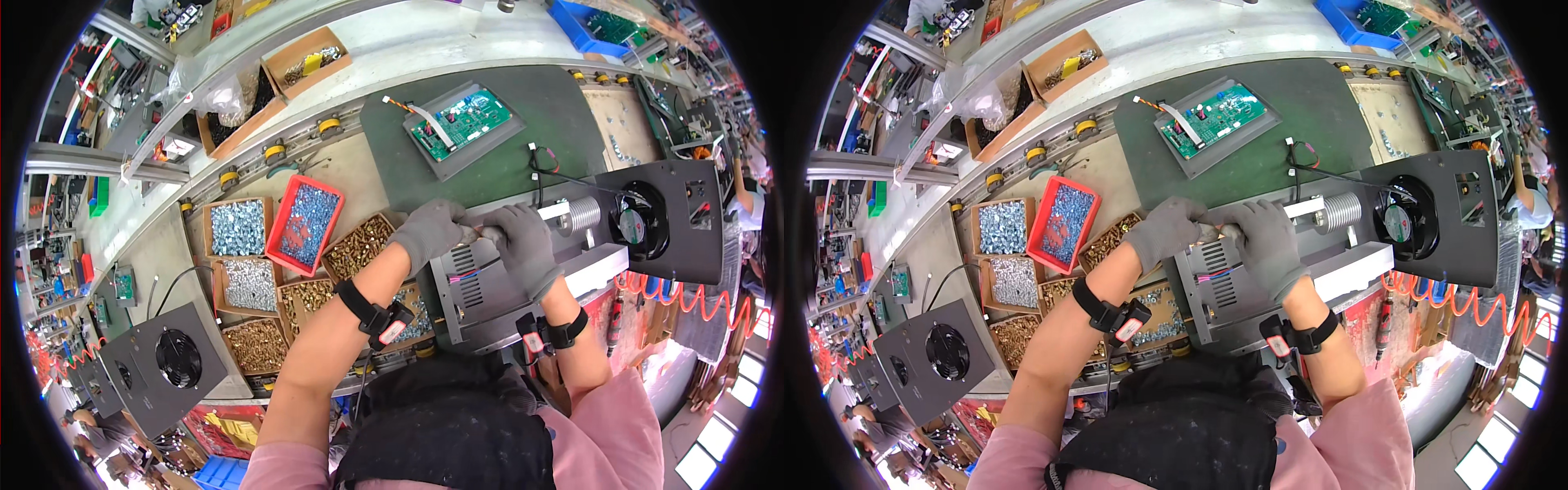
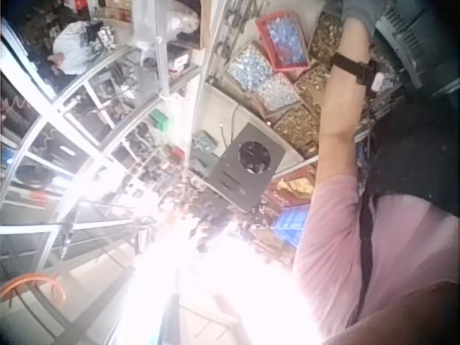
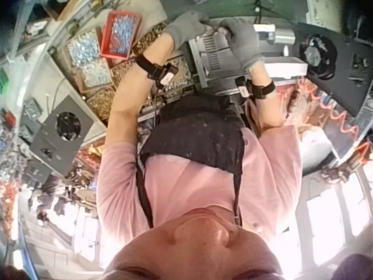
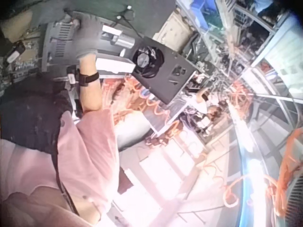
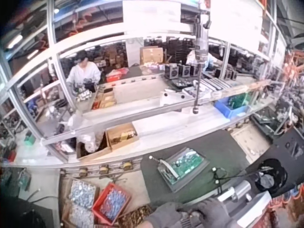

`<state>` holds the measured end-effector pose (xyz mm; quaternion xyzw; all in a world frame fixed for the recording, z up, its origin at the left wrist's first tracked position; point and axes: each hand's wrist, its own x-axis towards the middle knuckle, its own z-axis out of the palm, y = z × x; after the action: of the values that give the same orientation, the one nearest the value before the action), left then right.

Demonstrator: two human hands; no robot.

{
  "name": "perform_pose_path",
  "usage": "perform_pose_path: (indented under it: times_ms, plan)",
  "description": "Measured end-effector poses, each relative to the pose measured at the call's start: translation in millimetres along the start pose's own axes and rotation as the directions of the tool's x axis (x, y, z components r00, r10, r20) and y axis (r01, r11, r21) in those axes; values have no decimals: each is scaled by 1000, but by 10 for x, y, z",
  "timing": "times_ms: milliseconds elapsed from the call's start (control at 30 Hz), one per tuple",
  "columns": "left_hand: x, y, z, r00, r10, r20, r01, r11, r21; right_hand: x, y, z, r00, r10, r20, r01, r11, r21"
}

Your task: Assembling the internal components and housing of a solar inverter on a production line.

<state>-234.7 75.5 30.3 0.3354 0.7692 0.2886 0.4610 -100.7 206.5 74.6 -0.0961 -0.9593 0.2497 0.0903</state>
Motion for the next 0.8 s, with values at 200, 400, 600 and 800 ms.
perform_pose_path:
  times_ms: [200, 400, 600, 800]
  plan:
    - [-25, 86, -46, 1000, -6, 1, 6, 999, 39, 50, -3, 8, 990, 86, 110, -82, 996, -38]
    - [-8, 46, -53, 1000, 13, -18, -13, 1000, 17, 290, 198, -66, 963, 59, 263, -61, 998, -2]
    - [9, 56, -29, 999, -1, 42, 3, 999, -53, 743, 600, 14, 566, 39, 824, -204, 975, 93]
    - [-59, 0, -23, 1000, 1, 30, 2, 993, -119, 748, 584, 83, 542, -57, 839, -114, 983, 141]
